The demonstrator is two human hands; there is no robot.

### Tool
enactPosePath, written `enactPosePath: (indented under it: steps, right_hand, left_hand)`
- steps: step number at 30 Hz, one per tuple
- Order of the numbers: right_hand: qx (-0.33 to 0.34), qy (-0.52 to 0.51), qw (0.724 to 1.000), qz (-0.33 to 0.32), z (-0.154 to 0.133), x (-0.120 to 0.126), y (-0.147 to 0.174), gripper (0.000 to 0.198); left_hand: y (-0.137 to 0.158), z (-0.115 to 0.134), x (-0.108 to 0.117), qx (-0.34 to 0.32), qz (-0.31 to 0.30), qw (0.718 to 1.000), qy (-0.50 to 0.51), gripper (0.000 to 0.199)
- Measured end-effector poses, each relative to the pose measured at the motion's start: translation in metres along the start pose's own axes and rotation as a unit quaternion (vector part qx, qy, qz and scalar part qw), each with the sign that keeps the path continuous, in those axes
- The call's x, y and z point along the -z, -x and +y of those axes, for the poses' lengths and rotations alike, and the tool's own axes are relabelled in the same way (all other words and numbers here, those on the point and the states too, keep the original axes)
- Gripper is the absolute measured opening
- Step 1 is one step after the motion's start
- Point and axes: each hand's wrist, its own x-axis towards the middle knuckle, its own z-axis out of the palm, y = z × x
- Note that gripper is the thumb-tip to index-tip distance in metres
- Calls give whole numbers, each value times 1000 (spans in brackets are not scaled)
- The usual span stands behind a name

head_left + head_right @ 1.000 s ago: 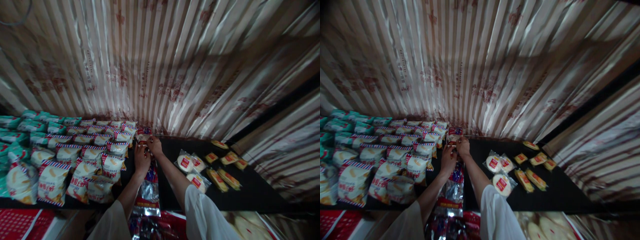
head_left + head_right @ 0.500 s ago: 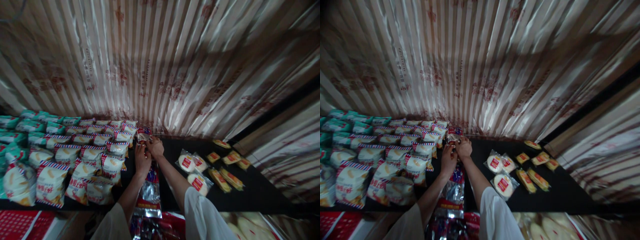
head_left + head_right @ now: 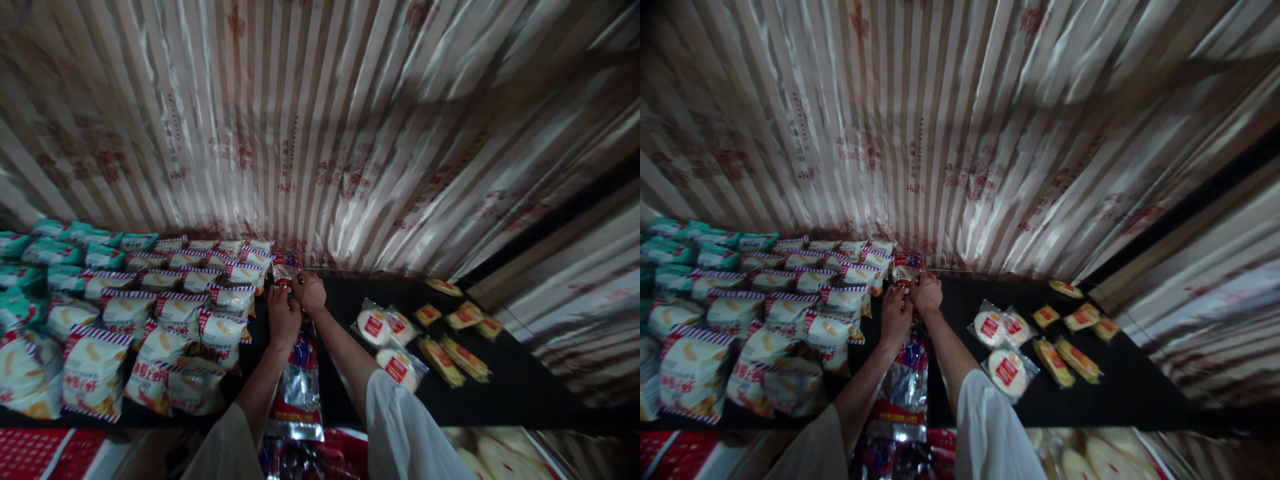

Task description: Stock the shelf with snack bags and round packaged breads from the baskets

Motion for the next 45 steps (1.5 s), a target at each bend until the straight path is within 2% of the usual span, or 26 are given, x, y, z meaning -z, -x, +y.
enactPosePath:
  steps: [7,11,18,21,24,28,31,33,35,39,42,45]
  right_hand:
    - [27,-6,1000,4,3,-5,-4,24]
    - [33,-29,998,36,8,-7,-1,30]
    - [35,-91,992,84,21,9,25,30]
    - [33,-132,986,98,31,23,50,30]
    - [29,-196,975,106,43,40,86,30]
    - [5,-294,946,136,63,59,152,32]
    - [-38,-343,926,153,81,63,213,33]
    - [-60,-351,926,127,96,57,256,33]
    - [-76,-328,937,92,114,46,297,32]
    - [-125,-177,974,-61,148,20,361,34]
    - [-182,-63,963,-189,163,5,385,45]
    - [-214,0,938,-274,166,-2,392,51]
  left_hand:
    - [-2,1,-1,-10,14,1000,-7,39]
    - [1,6,4,-20,3,1000,-23,37]
    - [17,26,16,-53,-10,998,-40,33]
    - [37,42,24,-60,-31,997,-25,31]
    - [69,60,36,-78,-71,994,19,31]
    - [130,74,57,-121,-138,980,81,34]
    - [182,69,69,-143,-202,962,113,35]
    - [216,57,72,-146,-231,954,121,34]
    - [248,38,71,-140,-261,948,115,31]
    - [296,-12,69,-30,-372,927,32,31]
    - [314,-43,71,112,-431,894,-50,40]
    - [320,-60,73,181,-444,871,-107,38]
